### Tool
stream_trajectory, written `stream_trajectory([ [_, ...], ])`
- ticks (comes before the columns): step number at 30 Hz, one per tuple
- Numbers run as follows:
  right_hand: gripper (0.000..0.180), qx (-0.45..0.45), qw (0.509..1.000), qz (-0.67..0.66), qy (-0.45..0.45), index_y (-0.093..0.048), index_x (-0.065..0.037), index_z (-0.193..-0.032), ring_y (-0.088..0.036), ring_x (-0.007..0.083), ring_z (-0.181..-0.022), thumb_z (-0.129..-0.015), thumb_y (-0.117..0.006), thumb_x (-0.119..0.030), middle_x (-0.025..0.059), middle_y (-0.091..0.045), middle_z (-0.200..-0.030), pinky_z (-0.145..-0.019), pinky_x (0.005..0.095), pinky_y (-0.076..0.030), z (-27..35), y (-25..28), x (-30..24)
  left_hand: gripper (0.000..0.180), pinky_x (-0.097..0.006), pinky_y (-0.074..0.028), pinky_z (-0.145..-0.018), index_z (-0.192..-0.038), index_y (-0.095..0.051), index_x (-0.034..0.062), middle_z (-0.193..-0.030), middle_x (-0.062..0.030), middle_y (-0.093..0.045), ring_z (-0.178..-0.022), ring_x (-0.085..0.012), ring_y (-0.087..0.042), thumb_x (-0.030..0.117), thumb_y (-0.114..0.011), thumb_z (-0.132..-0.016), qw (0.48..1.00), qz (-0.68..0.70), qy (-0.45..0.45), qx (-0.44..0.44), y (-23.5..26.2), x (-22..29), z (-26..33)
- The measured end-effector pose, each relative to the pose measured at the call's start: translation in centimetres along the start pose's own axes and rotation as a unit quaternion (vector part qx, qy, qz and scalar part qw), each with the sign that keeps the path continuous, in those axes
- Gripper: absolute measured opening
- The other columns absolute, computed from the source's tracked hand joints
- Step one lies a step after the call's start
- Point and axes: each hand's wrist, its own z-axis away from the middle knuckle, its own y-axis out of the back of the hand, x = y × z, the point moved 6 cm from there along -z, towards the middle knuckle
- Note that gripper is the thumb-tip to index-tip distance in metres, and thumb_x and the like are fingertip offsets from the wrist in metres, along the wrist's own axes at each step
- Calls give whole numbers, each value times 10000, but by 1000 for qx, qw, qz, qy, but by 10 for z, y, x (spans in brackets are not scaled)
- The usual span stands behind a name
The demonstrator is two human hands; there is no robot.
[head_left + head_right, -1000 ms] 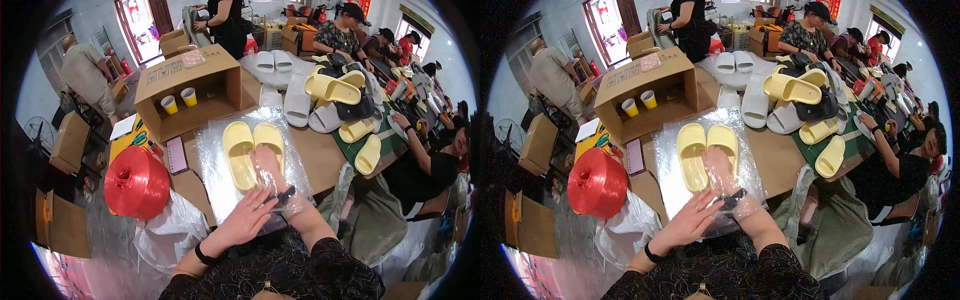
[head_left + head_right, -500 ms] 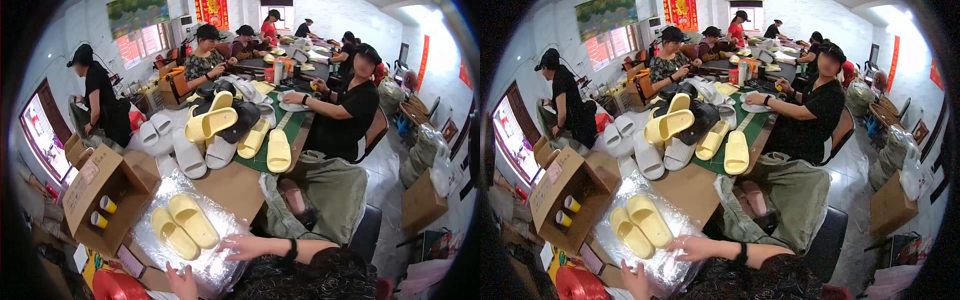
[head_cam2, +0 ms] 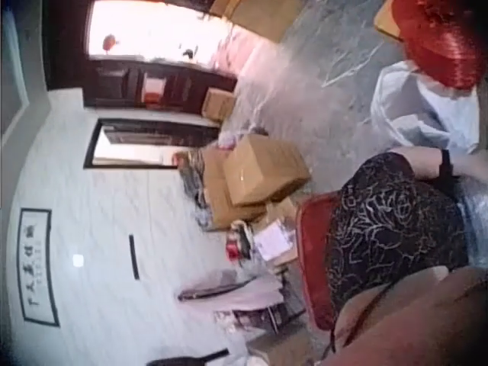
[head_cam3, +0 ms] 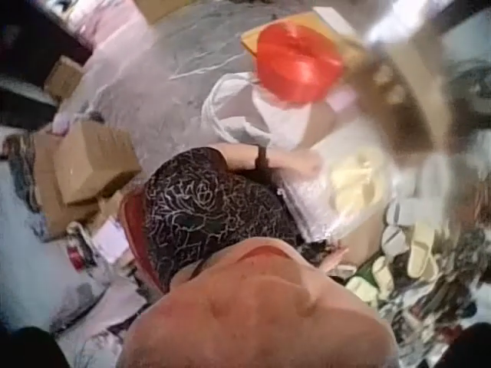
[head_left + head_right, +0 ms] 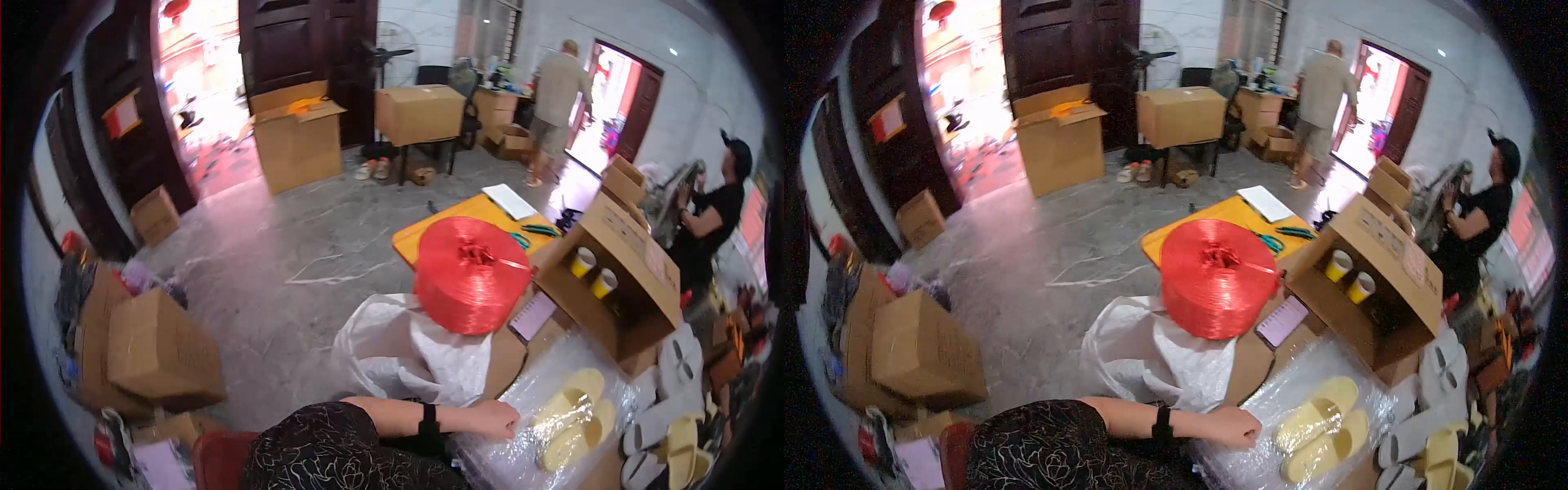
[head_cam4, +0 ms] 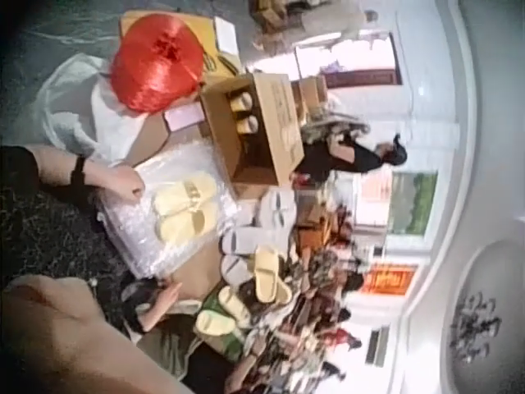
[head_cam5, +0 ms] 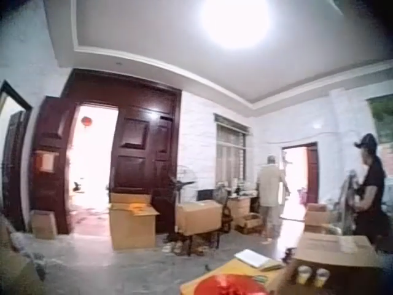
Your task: The recorder is picking up pairs of sandals, checking them, and placing them into individual plastic bags before putting them into a larger transport bag.
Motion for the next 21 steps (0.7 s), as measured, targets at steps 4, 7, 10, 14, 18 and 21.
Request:
stream_trajectory([
  [4,446,-26,995,-90,-18,-642,-2,-1155,-554,142,-714,-1025,-531,-414,63,-659,-937,-608,290,-466,-22,-34,-16,261,-446,-514,-737,-904,-689,77,-877,-138,-695,-847,-343,-666,316,-634,-816,1000,24,1,4,13,-9,2],
  [7,288,-5,998,-60,36,-657,-15,-1080,-515,114,-681,-986,-632,-287,40,-660,-911,-571,264,-428,-13,-40,-46,245,-477,-517,-726,-883,-706,74,-886,-152,-703,-866,-355,-676,285,-636,-781,995,64,6,70,20,-25,-5],
  [10,202,-5,998,-33,47,-669,-34,-1044,-484,85,-669,-973,-652,-223,34,-668,-899,-563,241,-403,-13,-43,-44,222,-474,-515,-741,-884,-703,71,-892,-142,-700,-886,-354,-671,259,-624,-796,993,61,28,101,34,-34,-12],
  [14,196,-33,992,-7,120,-682,-48,-1005,-459,66,-661,-988,-630,-237,42,-678,-881,-555,225,-383,-11,-50,-37,215,-464,-516,-772,-953,-696,89,-900,-124,-696,-912,-332,-671,234,-620,-815,992,48,18,116,46,-36,-15],
  [18,216,5,996,-17,88,-672,-40,-1018,-457,75,-649,-991,-629,-250,47,-676,-874,-537,233,-383,-9,-53,-38,349,-437,-515,-744,-1185,-622,80,-912,-133,-711,-789,-301,-686,206,-583,-862,993,103,30,58,50,-39,-13],
  [21,227,70,988,-27,136,-628,-36,-1119,-473,87,-646,-988,-636,-221,51,-675,-890,-528,240,-392,-11,-55,-43,522,-375,-527,-731,-1428,-414,148,-868,-112,-699,-715,-242,-678,114,-524,-919,972,223,40,61,51,-41,-15],
])
